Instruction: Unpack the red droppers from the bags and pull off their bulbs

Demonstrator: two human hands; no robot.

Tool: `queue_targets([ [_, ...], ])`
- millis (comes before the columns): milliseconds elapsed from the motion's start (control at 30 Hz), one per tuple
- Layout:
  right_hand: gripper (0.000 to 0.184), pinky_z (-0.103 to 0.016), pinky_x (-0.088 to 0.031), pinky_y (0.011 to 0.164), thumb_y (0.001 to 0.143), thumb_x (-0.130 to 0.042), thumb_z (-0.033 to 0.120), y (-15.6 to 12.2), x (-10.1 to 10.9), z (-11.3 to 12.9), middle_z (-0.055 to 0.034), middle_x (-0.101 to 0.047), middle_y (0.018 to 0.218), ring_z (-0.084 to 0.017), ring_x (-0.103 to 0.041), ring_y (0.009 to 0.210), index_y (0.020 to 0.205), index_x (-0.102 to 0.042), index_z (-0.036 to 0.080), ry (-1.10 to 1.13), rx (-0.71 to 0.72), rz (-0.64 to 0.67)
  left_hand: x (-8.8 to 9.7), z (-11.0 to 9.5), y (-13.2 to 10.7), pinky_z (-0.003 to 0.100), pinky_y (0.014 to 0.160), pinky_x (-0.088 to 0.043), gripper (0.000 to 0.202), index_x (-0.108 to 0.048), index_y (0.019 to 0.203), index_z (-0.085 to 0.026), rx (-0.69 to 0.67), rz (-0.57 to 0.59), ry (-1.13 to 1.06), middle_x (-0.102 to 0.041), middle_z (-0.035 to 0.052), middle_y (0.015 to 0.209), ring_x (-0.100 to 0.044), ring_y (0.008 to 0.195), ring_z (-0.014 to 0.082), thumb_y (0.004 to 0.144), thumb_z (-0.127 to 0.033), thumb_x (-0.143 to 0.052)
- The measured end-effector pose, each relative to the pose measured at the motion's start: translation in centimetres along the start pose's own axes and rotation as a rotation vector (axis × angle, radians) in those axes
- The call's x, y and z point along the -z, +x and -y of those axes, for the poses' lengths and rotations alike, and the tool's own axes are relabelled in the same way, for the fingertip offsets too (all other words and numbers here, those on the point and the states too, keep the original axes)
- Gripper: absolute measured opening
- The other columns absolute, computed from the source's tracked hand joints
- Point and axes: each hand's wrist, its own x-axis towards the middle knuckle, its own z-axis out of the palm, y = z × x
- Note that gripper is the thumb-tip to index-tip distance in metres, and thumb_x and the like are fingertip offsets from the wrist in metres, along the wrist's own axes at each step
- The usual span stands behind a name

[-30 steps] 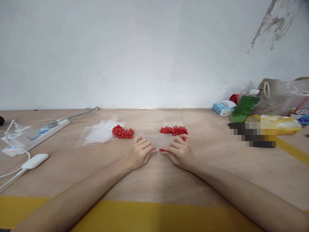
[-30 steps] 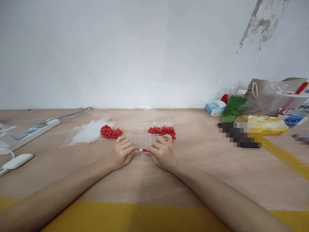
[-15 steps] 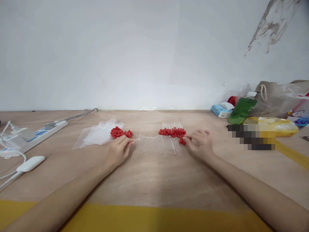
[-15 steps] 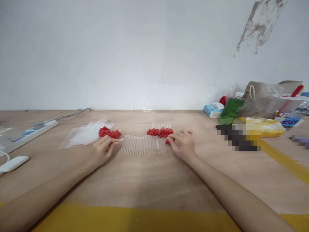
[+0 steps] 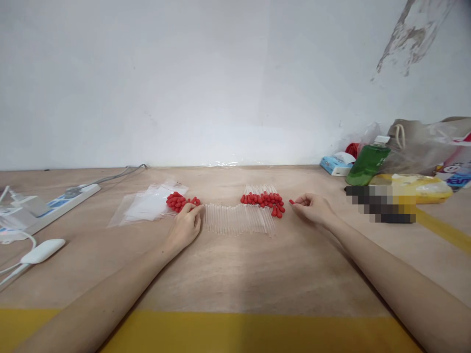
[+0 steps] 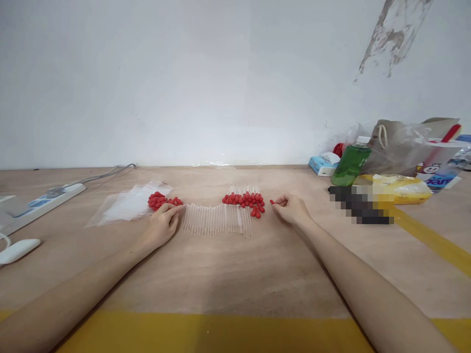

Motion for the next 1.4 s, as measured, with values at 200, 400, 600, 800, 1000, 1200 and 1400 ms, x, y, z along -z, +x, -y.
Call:
queue_targets([
  [200,0.012,-0.020,-0.037,0.047,0.062,-0.059,0.027,0.2,-1.0,-0.5,0.0002,-0.061,0.060,-0.011,-0.054,0.054,0.069,-0.062,0.019,-0.013,0.036,0.038,0.9,-1.3,-0.2,0.032,0.076,-0.046,0.031,-0.060,0.103,-0.017,0.063,0.060,-0.071,-0.056,0.0062,0.092,-0.056,0.081,0.0177,0.085,-0.032,-0.039],
  [400,0.017,-0.023,-0.039,0.053,0.066,-0.058,0.033,0.1,-1.3,0.0,-0.0021,-0.065,0.068,-0.014,-0.057,0.062,0.073,-0.066,0.019,-0.077,0.060,-0.066,0.8,-1.4,-0.3,0.034,0.082,-0.045,0.031,-0.059,0.103,-0.016,0.045,0.013,-0.126,-0.055,0.0067,0.099,-0.055,0.089,0.0186,0.086,-0.034,-0.040],
  [600,0.027,-0.025,-0.038,0.055,0.072,-0.052,0.041,0.4,-1.8,0.0,-0.0034,-0.067,0.070,-0.016,-0.058,0.063,0.077,-0.070,0.021,-0.082,0.094,-0.084,0.7,-1.4,-0.3,0.034,0.080,-0.046,0.027,-0.059,0.099,-0.016,0.033,0.003,-0.141,-0.054,0.0063,0.097,-0.055,0.087,0.0178,0.085,-0.033,-0.043],
  [800,0.036,-0.023,-0.036,0.052,0.072,-0.050,0.050,2.0,-2.1,0.3,-0.0022,-0.067,0.069,-0.015,-0.057,0.060,0.086,-0.070,0.024,-0.045,0.091,-0.048,0.6,-1.3,-0.3,0.036,0.084,-0.045,0.030,-0.058,0.102,-0.015,0.055,0.010,-0.153,-0.052,0.0073,0.101,-0.054,0.092,0.0190,0.085,-0.033,-0.042],
  [1000,0.028,-0.023,-0.034,0.052,0.068,-0.055,0.046,2.8,-2.1,1.7,-0.0010,-0.064,0.059,-0.015,-0.056,0.058,0.068,-0.071,0.023,-0.080,0.043,0.007,0.7,-1.4,-0.3,0.036,0.085,-0.045,0.030,-0.057,0.104,-0.014,0.066,0.018,-0.155,-0.051,0.0081,0.103,-0.054,0.093,0.0190,0.085,-0.032,-0.042],
  [1200,0.025,-0.022,-0.036,0.049,0.067,-0.055,0.039,3.2,-2.4,2.0,-0.0009,-0.060,0.050,-0.013,-0.055,0.053,0.059,-0.067,0.019,0.005,-0.020,-0.036,0.8,-1.5,-0.3,0.035,0.079,-0.047,0.032,-0.054,0.106,-0.014,0.097,0.025,-0.178,-0.048,0.0098,0.108,-0.055,0.086,0.0180,0.085,-0.034,-0.042],
  [1400,0.024,-0.022,-0.039,0.048,0.067,-0.054,0.036,3.8,-2.7,1.6,-0.0028,-0.063,0.053,-0.015,-0.057,0.055,0.060,-0.066,0.017,0.121,-0.038,-0.073,0.9,-1.6,-0.3,0.035,0.076,-0.048,0.029,-0.054,0.105,-0.016,0.071,-0.005,-0.185,-0.048,0.0088,0.105,-0.056,0.081,0.0166,0.084,-0.033,-0.043],
])
